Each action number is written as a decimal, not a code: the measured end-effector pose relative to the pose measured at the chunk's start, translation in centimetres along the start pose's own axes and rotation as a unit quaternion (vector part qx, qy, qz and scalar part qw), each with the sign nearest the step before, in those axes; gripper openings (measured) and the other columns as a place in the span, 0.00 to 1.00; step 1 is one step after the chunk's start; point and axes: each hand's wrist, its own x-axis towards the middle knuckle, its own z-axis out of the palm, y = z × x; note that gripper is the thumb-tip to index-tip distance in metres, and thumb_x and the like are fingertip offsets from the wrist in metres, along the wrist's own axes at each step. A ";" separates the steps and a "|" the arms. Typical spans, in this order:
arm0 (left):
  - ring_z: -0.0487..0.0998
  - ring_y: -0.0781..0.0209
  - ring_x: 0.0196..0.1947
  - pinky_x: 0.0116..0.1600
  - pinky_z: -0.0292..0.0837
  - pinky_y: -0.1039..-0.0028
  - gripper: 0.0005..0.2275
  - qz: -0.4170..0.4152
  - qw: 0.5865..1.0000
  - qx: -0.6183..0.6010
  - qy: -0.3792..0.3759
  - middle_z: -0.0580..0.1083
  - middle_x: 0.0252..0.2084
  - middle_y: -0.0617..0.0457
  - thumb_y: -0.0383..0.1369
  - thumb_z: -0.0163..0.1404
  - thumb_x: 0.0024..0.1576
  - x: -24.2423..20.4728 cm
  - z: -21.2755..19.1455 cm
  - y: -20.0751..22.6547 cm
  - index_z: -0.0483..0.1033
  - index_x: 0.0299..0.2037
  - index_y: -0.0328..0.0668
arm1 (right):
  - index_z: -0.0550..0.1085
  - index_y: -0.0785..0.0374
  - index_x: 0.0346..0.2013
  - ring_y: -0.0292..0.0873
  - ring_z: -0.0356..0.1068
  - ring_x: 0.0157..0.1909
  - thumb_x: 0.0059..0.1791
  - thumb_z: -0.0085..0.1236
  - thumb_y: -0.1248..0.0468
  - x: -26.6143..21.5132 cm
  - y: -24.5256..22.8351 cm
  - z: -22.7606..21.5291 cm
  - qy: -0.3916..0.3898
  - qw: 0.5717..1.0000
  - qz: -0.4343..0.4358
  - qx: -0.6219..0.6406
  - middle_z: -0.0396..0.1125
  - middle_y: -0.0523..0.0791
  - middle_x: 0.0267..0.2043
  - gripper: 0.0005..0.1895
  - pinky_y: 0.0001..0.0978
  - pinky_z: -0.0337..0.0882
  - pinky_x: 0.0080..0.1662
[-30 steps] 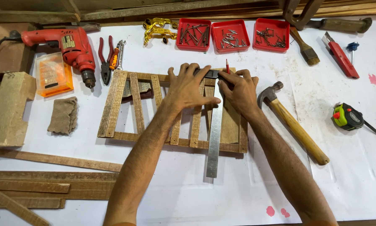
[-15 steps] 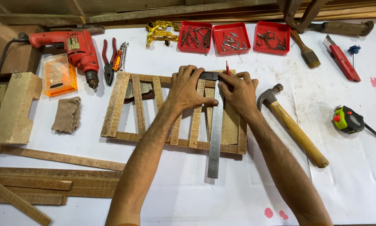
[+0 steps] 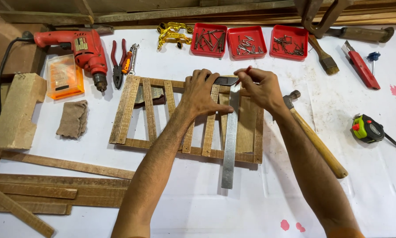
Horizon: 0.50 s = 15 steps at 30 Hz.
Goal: The person assembles a small wooden lattice frame on a workbench. They position wood strips, measure with a tape measure, mark lines with a pencil using a try square as a guide, and hammer nails into the joints, repositioning the frame between fastening steps.
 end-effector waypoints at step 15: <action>0.62 0.45 0.66 0.66 0.61 0.37 0.58 0.000 1.000 -0.003 -0.003 0.65 0.61 0.42 0.79 0.54 0.28 0.0 0.2 -0.2 0.68 0.66 0.45 | 0.73 0.69 0.42 0.43 0.77 0.30 0.61 0.49 0.58 1.7 1.0 2.7 0.009 0.973 -0.143 -0.181 0.75 0.50 0.31 0.15 0.35 0.77 0.31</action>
